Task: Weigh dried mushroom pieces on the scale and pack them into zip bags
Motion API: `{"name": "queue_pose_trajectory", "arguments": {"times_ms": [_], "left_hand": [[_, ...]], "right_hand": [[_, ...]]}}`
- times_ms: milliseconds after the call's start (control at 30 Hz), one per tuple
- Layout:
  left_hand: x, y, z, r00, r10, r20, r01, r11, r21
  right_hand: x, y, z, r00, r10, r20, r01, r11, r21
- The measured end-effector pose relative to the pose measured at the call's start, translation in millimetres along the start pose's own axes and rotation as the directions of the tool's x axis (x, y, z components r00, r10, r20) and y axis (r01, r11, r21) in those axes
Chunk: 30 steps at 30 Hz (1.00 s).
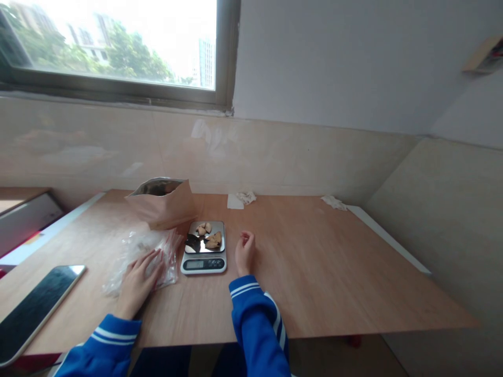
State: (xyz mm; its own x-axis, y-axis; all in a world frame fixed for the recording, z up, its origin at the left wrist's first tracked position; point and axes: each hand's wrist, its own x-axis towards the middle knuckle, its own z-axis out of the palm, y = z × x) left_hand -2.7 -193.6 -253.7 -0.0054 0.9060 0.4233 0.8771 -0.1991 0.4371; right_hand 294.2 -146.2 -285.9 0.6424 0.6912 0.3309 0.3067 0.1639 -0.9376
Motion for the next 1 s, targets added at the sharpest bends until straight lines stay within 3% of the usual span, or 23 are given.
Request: {"name": "queue_pose_trajectory", "arguments": {"times_ms": [100,200,300,367,433,467,567,667,700,767,833,867,900,1000], "left_hand": [[0.6,-2.4,-1.3,0.990,0.005,-0.138,-0.018,0.996,-0.091],[0.3,4.3,-8.5,0.959,0.016,-0.284,-0.068,0.982,-0.174],[-3.4,22.8,-17.7,0.922,0.043,-0.385,-0.138,0.965,-0.224],[-8.5,40.4,-21.6,0.910,0.053,-0.412,-0.173,0.950,-0.261],[-15.3,58.9,-22.0,0.898,0.056,-0.437,-0.212,0.925,-0.316],[-18.7,67.2,-21.0,0.897,0.069,-0.437,-0.239,0.907,-0.348],[-25.1,82.9,-15.7,0.897,0.124,-0.424,-0.321,0.842,-0.433],[-20.0,81.3,-14.0,0.875,-0.029,-0.484,-0.270,0.800,-0.536],[-15.3,78.0,-14.9,0.854,-0.133,-0.503,-0.218,0.787,-0.578],[-2.8,70.3,-17.5,0.838,-0.275,-0.472,-0.130,0.739,-0.661],[11.6,64.8,-19.5,0.863,-0.281,-0.421,-0.127,0.684,-0.718],[18.5,63.8,-19.7,0.864,-0.273,-0.423,-0.147,0.667,-0.731],[24.9,64.4,-19.1,0.851,-0.272,-0.450,-0.179,0.654,-0.735],[38.6,73.8,-13.5,0.733,-0.348,-0.584,-0.281,0.627,-0.727]], "right_hand": [[-1.8,-8.4,-2.5,1.000,-0.022,-0.019,0.022,1.000,0.017],[-9.0,-24.0,-7.4,0.981,-0.193,0.004,0.192,0.981,0.008],[-26.7,-48.4,-12.0,0.865,-0.463,0.193,0.469,0.883,0.013],[-45.0,-69.1,-11.8,0.782,-0.533,0.324,0.547,0.835,0.054],[-65.5,-90.6,-7.7,0.787,-0.476,0.391,0.473,0.874,0.113],[-74.9,-100.3,-4.5,0.810,-0.419,0.411,0.383,0.908,0.171],[-90.7,-119.8,4.3,0.813,-0.260,0.520,0.099,0.943,0.318],[-84.1,-124.5,0.9,0.808,-0.126,0.576,-0.107,0.929,0.354],[-78.8,-124.5,-3.9,0.786,-0.107,0.609,-0.139,0.930,0.342],[-68.0,-124.7,-17.0,0.684,-0.121,0.720,-0.136,0.948,0.288],[-58.6,-125.1,-30.0,0.578,-0.156,0.801,-0.071,0.968,0.240],[-54.4,-124.6,-34.6,0.573,-0.164,0.803,-0.033,0.974,0.223],[-50.0,-123.1,-37.4,0.609,-0.167,0.775,0.009,0.979,0.204],[-35.1,-109.8,-34.1,0.790,-0.195,0.581,0.202,0.978,0.055]]}}
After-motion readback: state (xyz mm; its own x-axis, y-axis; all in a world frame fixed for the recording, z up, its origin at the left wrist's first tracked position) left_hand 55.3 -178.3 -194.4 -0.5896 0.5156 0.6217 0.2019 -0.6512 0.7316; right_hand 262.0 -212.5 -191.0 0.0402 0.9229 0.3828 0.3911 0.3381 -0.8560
